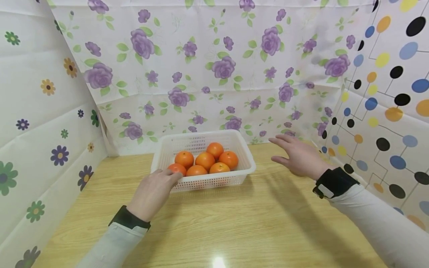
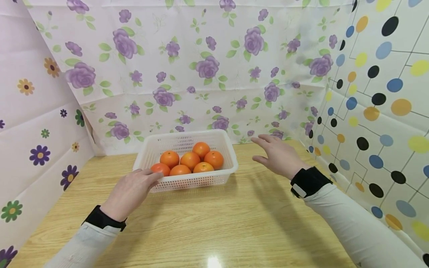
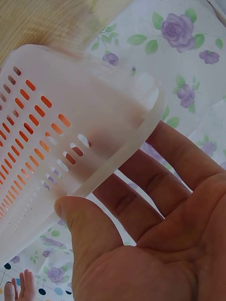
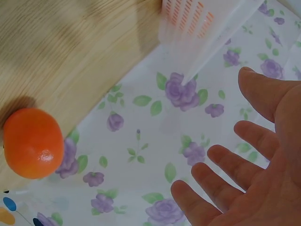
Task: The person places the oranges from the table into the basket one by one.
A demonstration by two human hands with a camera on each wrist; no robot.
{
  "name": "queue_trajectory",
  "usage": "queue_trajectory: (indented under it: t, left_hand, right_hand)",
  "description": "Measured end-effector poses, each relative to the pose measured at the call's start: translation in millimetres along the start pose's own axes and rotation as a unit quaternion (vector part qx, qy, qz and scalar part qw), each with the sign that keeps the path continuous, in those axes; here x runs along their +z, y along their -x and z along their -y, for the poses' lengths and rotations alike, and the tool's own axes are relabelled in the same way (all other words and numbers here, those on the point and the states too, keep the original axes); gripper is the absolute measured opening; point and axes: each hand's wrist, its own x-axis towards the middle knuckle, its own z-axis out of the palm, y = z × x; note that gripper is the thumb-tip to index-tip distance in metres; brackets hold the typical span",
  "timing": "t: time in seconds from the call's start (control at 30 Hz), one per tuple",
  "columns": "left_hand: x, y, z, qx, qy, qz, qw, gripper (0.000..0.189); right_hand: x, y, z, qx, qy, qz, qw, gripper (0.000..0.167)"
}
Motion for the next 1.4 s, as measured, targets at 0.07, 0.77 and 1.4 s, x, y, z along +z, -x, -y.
queue_trajectory:
  t: [0.07, 0.77, 1.4]
  left_hand:
    - [0.3, 0.0, 0.1, 0.001, 0.0, -0.001, 1.0, 0.035]
    - [-0.2, -0.7, -0.2, -0.002, -0.004, 0.0, 1.0, 0.035]
    - [1.1, -0.8, 0.2, -0.007, -0.007, 0.005, 0.9999, 0.034]
  right_hand:
    - [0.0, 0.9, -3.8, 0.0, 0.0, -0.003, 1.0, 0.065]
    - [-1.8, 15.1, -41.5, 0.057, -0.016, 0.014, 0.9981, 0.072]
    - [5.3, 21.3, -78.3, 0.092, -0.019, 0.026, 0.9952, 0.07]
